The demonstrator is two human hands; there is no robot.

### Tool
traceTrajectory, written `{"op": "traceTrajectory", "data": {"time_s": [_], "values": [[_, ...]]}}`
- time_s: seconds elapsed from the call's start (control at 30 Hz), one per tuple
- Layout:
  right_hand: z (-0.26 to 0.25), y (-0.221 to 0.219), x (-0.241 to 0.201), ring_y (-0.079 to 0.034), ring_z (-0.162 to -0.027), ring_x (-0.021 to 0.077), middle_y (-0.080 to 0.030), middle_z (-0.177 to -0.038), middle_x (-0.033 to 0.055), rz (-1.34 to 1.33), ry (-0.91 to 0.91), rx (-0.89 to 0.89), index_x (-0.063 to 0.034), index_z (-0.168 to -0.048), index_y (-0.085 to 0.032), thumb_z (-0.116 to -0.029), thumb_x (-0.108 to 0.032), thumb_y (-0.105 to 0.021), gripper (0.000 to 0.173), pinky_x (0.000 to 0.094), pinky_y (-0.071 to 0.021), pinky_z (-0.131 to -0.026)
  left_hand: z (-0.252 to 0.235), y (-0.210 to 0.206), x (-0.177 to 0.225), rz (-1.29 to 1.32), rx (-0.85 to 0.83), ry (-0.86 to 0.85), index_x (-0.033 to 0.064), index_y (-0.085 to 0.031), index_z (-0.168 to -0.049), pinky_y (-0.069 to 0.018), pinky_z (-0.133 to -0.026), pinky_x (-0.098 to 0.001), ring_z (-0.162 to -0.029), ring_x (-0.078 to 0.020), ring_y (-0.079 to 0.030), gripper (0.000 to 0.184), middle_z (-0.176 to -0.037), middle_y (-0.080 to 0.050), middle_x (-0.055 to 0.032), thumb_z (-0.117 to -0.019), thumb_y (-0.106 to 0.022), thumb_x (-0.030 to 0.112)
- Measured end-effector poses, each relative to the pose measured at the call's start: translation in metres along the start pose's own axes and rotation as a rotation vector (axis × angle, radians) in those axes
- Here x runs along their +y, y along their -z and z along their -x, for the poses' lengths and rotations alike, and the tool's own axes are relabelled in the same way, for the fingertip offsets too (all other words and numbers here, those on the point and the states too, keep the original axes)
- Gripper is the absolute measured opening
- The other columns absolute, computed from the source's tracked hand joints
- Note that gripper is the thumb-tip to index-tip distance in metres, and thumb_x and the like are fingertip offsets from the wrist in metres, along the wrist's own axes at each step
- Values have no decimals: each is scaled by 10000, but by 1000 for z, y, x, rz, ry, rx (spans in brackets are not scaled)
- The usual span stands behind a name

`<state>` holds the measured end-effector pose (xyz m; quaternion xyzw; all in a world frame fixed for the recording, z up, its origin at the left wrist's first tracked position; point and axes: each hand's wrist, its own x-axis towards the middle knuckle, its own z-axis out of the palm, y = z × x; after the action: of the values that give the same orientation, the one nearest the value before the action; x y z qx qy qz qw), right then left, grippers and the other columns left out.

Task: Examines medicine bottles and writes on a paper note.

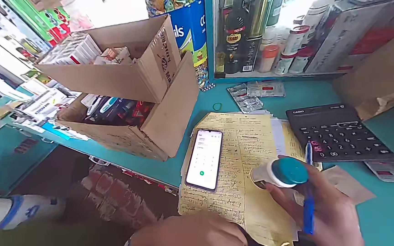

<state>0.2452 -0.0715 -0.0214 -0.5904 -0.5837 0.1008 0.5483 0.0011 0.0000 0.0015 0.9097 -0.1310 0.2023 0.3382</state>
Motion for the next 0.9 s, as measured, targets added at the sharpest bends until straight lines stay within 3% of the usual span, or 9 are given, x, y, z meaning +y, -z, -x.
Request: {"op": "traceTrajectory", "data": {"time_s": [0.07,0.13,0.2,0.3,0.43,0.57,0.7,0.77,0.9], "values": [[0,6,-4,-643,-1106,-55,-679,-1244,-20,-225,-23,22,100,-1351,-501,-910,-252,-720,605,163,-569,-940,-8,-2,-3,176,310,30,-12,-693,-954,-517,-1014,-323,-1101,-214,-675,262,-1039,-722,-149,-1063,-465,57],[-2,14,-6,-658,-1133,4,-677,-1278,-99,-414,-59,-14,18,-1422,-456,-924,-243,-674,603,215,-575,-960,-21,-2,-8,258,546,146,0,-621,-1124,-519,-1034,-319,-1201,-153,-630,281,-1203,-671,-120,-1098,-427,201],[-4,21,-5,-679,-1123,80,-693,-1266,-65,-531,-89,-97,-15,-1464,-433,-932,-274,-651,630,258,-587,-937,-36,-4,-12,333,618,278,-52,-509,-1373,-526,-1048,-380,-1326,-195,-551,493,-1415,-560,-172,-1075,-463,339],[-6,21,-7,-647,-1162,68,-648,-1333,-54,-605,-95,-170,14,-1525,-366,-968,-306,-629,694,251,-563,-981,-56,-11,-16,474,566,350,-119,-336,-1502,-535,-1027,-390,-1360,-253,-507,762,-1520,-414,-246,-980,-621,358],[-6,19,-3,-639,-1206,69,-596,-1440,-20,-611,-91,-226,18,-1584,-253,-1021,-364,-600,764,232,-573,-972,-64,-22,-23,403,624,347,-117,-344,-1511,-581,-954,-314,-1283,-220,-584,799,-1490,-452,-262,-870,-770,97],[-1,22,-16,-681,-1073,-16,-605,-1437,77,-342,-105,-145,168,-1497,-311,-1045,-214,-554,640,177,-600,-852,-69,-33,-25,64,767,378,-92,-525,-1398,-572,-890,-232,-1182,-168,-641,652,-1390,-572,-251,-829,-799,75],[3,19,-17,-624,-1210,-13,-621,-1430,-37,-402,-64,-158,84,-1470,-437,-1037,-250,-568,562,194,-535,-1029,-75,-40,-21,-210,798,306,-23,-614,-1287,-482,-908,-182,-1066,-137,-624,493,-1259,-673,-159,-831,-776,72],[6,18,-15,-602,-1266,25,-605,-1448,-82,-465,-22,-142,-24,-1492,-473,-1049,-292,-561,525,228,-515,-1076,-75,-43,-21,-213,800,296,26,-581,-1324,-404,-1078,-238,-1196,-150,-578,522,-1275,-671,-101,-842,-768,100],[10,19,-14,-575,-1324,104,-569,-1494,-39,-650,14,-135,-116,-1518,-487,-1058,-342,-541,516,292,-490,-1118,-72,-43,-22,-18,795,286,47,-429,-1448,-401,-1151,-290,-1435,-181,-429,721,-1536,-404,-228,-851,-802,204]]}}
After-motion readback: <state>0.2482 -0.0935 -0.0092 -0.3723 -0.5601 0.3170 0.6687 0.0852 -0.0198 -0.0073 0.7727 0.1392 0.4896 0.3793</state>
